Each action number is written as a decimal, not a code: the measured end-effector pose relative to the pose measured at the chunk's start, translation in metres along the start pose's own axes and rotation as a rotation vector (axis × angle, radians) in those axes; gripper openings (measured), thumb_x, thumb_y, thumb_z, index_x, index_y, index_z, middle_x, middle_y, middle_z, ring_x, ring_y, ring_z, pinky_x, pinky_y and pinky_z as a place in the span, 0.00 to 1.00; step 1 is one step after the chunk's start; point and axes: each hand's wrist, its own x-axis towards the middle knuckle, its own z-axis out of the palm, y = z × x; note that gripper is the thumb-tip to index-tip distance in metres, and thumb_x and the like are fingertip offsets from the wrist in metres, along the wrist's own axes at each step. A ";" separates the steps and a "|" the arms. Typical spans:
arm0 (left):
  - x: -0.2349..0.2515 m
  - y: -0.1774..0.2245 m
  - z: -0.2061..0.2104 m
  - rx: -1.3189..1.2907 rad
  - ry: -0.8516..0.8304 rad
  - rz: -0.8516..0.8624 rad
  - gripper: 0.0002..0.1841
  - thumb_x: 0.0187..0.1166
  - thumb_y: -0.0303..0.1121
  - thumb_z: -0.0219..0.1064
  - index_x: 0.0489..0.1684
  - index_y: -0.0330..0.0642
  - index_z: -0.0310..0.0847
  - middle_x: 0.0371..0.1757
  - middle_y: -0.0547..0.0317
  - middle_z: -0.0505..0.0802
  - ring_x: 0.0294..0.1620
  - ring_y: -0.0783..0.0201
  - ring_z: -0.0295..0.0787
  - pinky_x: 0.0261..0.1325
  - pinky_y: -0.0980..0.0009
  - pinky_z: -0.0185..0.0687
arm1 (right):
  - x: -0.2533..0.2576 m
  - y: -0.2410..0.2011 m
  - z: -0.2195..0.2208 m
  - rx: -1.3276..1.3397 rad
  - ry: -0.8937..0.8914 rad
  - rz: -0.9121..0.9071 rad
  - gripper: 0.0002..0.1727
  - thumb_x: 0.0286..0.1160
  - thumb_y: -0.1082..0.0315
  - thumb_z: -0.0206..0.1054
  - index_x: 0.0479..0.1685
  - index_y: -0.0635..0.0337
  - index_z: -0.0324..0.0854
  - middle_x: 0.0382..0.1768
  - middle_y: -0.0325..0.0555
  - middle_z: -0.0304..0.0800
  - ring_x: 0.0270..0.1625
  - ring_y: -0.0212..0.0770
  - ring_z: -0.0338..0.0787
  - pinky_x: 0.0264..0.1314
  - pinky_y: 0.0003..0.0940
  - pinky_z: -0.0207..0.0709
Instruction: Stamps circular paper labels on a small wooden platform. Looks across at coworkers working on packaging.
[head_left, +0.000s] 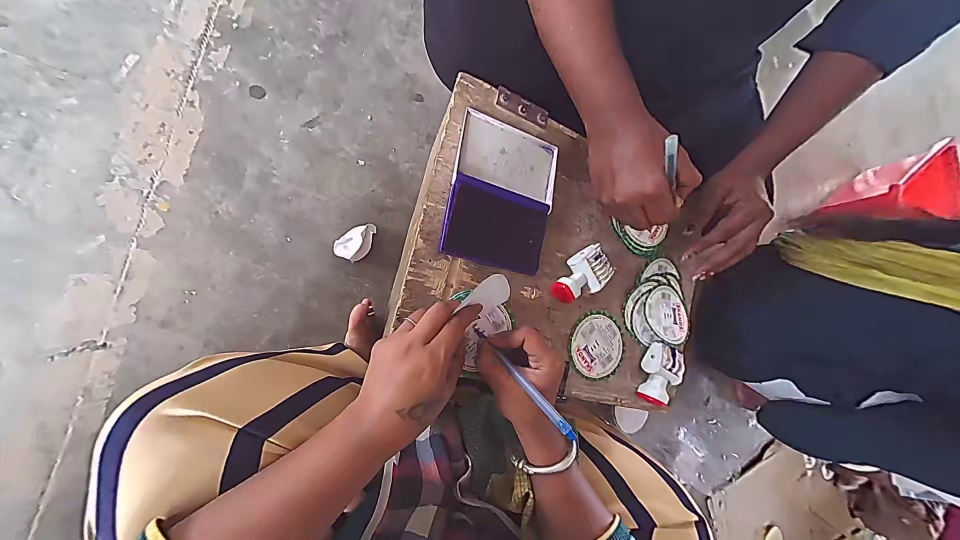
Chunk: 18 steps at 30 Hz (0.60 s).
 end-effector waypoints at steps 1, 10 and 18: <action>0.000 0.000 0.000 -0.001 -0.007 0.002 0.14 0.74 0.30 0.64 0.53 0.42 0.92 0.46 0.49 0.95 0.36 0.53 0.92 0.35 0.59 0.78 | -0.001 0.000 0.000 0.009 0.009 -0.002 0.04 0.57 0.74 0.74 0.24 0.60 0.84 0.26 0.31 0.91 0.31 0.15 0.87 0.36 0.12 0.82; 0.002 0.000 -0.001 0.005 -0.018 0.000 0.15 0.74 0.30 0.65 0.54 0.43 0.92 0.51 0.49 0.96 0.41 0.53 0.94 0.42 0.57 0.80 | 0.003 0.000 0.000 0.024 0.022 -0.003 0.05 0.58 0.75 0.73 0.25 0.57 0.81 0.27 0.28 0.91 0.32 0.14 0.87 0.36 0.12 0.82; 0.001 0.001 0.000 0.002 -0.024 -0.005 0.16 0.73 0.29 0.65 0.55 0.43 0.93 0.55 0.49 0.96 0.42 0.52 0.94 0.41 0.56 0.81 | 0.002 0.002 0.001 -0.011 0.029 0.000 0.04 0.58 0.75 0.73 0.24 0.60 0.82 0.26 0.32 0.91 0.30 0.16 0.87 0.34 0.12 0.81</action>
